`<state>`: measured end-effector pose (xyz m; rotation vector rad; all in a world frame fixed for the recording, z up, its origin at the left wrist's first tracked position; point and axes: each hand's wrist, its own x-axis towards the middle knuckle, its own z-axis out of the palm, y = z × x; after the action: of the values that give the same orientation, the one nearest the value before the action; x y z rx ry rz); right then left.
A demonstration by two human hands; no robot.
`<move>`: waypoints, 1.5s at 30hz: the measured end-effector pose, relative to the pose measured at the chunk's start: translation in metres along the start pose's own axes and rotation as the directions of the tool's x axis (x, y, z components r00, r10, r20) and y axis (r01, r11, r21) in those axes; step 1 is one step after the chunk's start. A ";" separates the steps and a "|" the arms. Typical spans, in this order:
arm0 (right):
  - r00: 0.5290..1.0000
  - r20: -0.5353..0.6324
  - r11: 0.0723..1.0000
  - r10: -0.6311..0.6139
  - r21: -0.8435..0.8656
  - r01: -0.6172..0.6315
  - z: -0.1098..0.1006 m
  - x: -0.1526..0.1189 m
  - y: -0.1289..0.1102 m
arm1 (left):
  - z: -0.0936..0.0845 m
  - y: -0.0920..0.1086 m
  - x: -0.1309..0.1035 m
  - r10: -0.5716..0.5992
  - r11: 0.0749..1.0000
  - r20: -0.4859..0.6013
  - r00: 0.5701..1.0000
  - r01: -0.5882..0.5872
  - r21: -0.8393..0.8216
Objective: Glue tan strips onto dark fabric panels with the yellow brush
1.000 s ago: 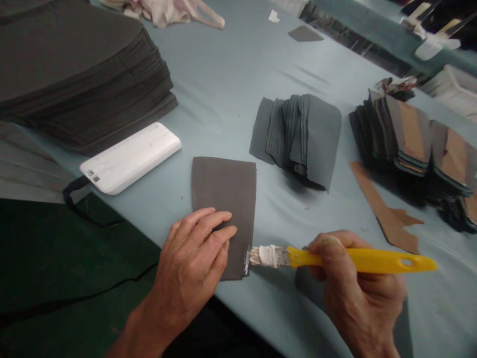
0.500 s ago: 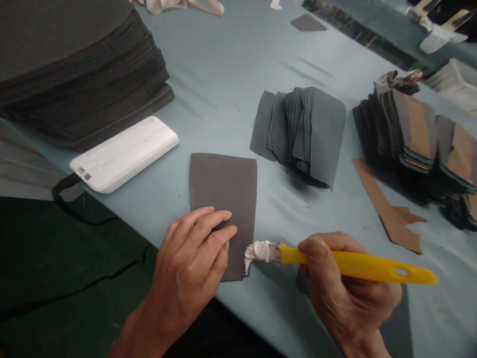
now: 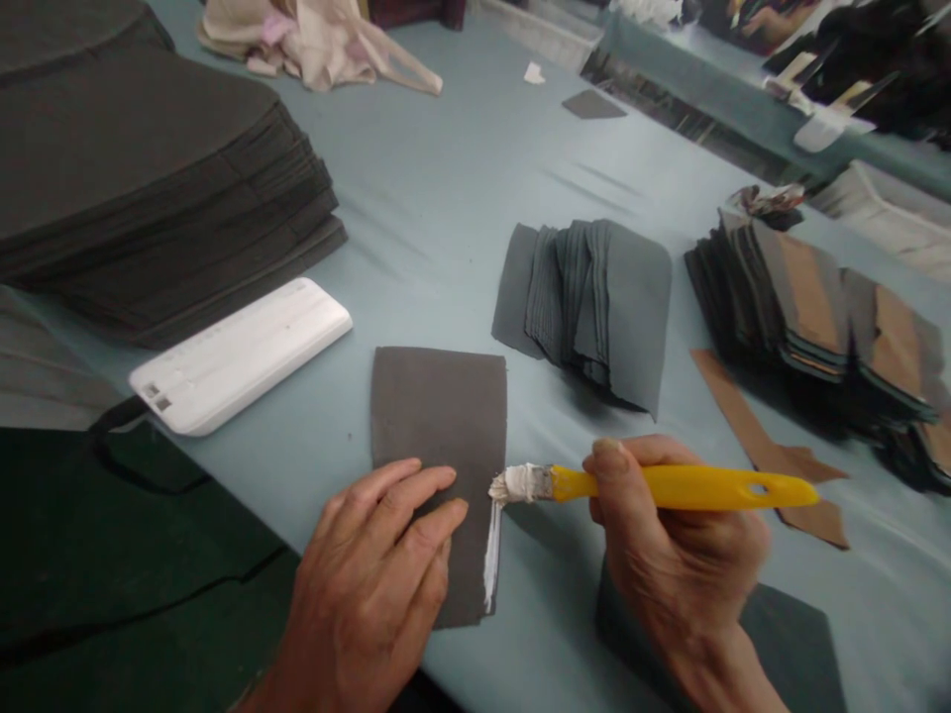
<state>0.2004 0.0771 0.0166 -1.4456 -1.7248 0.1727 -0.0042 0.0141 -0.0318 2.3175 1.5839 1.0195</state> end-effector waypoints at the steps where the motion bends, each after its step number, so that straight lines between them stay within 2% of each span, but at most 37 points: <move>1: 1.000 0.004 1.000 -0.009 -0.004 0.009 0.002 0.003 0.001 | 0.000 -0.001 0.000 0.004 1.000 0.002 1.000 -0.004 -0.001; 8: 0.997 -0.017 0.997 -0.073 -0.013 0.073 0.013 0.025 0.005 | -0.002 -0.007 0.000 0.044 0.999 0.026 0.999 -0.044 0.003; 13: 0.993 -0.041 0.992 -0.107 -0.065 0.104 0.022 0.042 0.008 | 0.008 -0.009 -0.007 0.020 1.000 -0.057 0.998 -0.020 -0.005; 21: 0.996 -0.079 1.000 0.029 -0.002 -0.029 0.040 0.065 0.018 | 0.002 -0.014 -0.003 0.123 0.989 0.012 0.992 -0.124 0.078; 25: 0.994 -0.089 0.998 0.058 0.003 -0.058 0.049 0.075 0.022 | 0.005 -0.016 -0.004 0.112 0.992 -0.006 0.994 -0.112 0.059; 33: 0.989 -0.138 0.999 -0.046 -0.003 0.046 0.061 0.092 0.017 | -0.005 -0.010 0.001 0.076 0.995 0.047 0.996 -0.079 0.069; 35: 0.985 -0.162 0.998 -0.055 0.002 0.056 0.060 0.095 0.014 | -0.007 -0.008 0.003 0.056 0.996 0.040 0.998 -0.059 0.065; 38: 0.981 -0.193 0.999 -0.002 0.046 0.012 0.054 0.094 0.004 | -0.008 -0.004 0.005 0.018 0.998 0.000 1.000 -0.018 0.053; 42: 0.975 -0.196 0.987 0.108 0.142 -0.081 0.039 0.079 -0.012 | -0.008 0.002 0.006 -0.023 0.999 -0.055 0.998 0.026 0.047; 45: 0.973 -0.146 0.959 0.180 0.246 -0.140 0.030 0.063 -0.023 | -0.011 0.011 0.005 -0.061 0.996 -0.031 0.998 0.062 0.061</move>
<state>0.1650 0.1360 0.0436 -1.3826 -1.4013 0.3218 -0.0013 0.0112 -0.0163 2.2877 1.7100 1.0081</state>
